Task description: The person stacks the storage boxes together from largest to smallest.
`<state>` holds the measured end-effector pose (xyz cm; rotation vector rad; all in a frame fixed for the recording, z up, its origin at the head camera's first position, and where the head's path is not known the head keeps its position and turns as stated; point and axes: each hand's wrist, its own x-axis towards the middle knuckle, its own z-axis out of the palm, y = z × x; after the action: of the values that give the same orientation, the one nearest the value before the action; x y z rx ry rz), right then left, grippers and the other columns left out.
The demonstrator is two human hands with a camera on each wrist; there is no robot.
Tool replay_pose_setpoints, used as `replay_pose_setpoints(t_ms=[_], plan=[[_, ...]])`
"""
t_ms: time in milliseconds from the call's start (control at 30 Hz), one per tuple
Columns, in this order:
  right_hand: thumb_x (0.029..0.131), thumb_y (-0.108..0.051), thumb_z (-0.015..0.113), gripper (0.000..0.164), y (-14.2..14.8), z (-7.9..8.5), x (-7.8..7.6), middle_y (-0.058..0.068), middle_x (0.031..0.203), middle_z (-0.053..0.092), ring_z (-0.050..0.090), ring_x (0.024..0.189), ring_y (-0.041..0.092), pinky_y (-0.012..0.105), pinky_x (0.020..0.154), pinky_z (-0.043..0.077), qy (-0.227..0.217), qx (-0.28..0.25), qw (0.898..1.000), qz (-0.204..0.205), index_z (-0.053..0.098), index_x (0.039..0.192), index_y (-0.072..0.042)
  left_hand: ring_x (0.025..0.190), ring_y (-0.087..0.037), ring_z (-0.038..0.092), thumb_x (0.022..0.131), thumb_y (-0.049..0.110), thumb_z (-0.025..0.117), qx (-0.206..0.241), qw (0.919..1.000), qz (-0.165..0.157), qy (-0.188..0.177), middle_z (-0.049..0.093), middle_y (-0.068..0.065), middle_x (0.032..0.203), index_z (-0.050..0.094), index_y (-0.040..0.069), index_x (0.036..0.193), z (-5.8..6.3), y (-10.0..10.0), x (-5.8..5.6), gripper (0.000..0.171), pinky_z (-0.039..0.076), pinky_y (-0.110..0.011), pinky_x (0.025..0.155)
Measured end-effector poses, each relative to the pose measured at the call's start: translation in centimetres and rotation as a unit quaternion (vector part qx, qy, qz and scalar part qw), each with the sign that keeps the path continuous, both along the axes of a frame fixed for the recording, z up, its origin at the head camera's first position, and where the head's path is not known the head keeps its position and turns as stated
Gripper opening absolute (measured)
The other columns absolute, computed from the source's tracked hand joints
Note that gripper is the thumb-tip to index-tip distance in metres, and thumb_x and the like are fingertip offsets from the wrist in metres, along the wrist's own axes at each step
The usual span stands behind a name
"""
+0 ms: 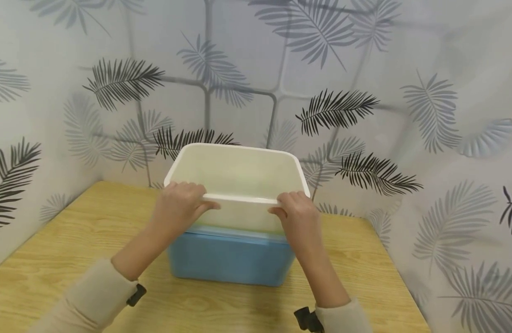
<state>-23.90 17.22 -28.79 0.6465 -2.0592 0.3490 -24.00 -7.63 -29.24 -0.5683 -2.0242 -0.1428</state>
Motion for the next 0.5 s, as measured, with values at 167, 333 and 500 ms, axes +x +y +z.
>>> replay_pose_setpoints(t_ms=[167,333,500], plan=[[0.058,-0.016,0.079,0.029,0.1,-0.6,-0.1,0.007,0.070,0.064,0.058,0.066,0.023,0.034,0.058,0.047,0.002,0.003,1.000,-0.003,0.064,0.077,-0.001,0.043,-0.012,0.036,0.068,0.048,0.067,0.007,0.9999,-0.008,-0.005,0.040,0.002,0.046,0.044,0.011,0.055,-0.8,0.1,-0.1,0.045,0.025,-0.024,0.046],[0.058,-0.016,0.079,0.029,0.2,-1.3,-0.1,0.006,0.070,0.064,0.058,0.066,0.022,0.033,0.058,0.047,0.001,0.005,1.000,-0.003,0.063,0.077,-0.002,0.043,-0.012,0.038,0.067,0.047,0.068,0.010,0.9998,-0.012,-0.013,0.043,0.002,0.047,0.045,0.011,0.055,-1.3,0.2,-0.1,0.045,0.025,-0.024,0.046],[0.056,-0.016,0.080,0.029,0.3,-2.1,-0.3,0.006,0.070,0.064,0.058,0.066,0.022,0.032,0.058,0.047,0.002,0.004,1.000,0.001,0.063,0.076,-0.003,0.043,-0.013,0.039,0.066,0.047,0.069,0.012,0.9997,-0.014,-0.013,0.044,0.001,0.047,0.046,0.011,0.055,-2.0,0.2,-0.1,0.045,0.024,-0.024,0.046]])
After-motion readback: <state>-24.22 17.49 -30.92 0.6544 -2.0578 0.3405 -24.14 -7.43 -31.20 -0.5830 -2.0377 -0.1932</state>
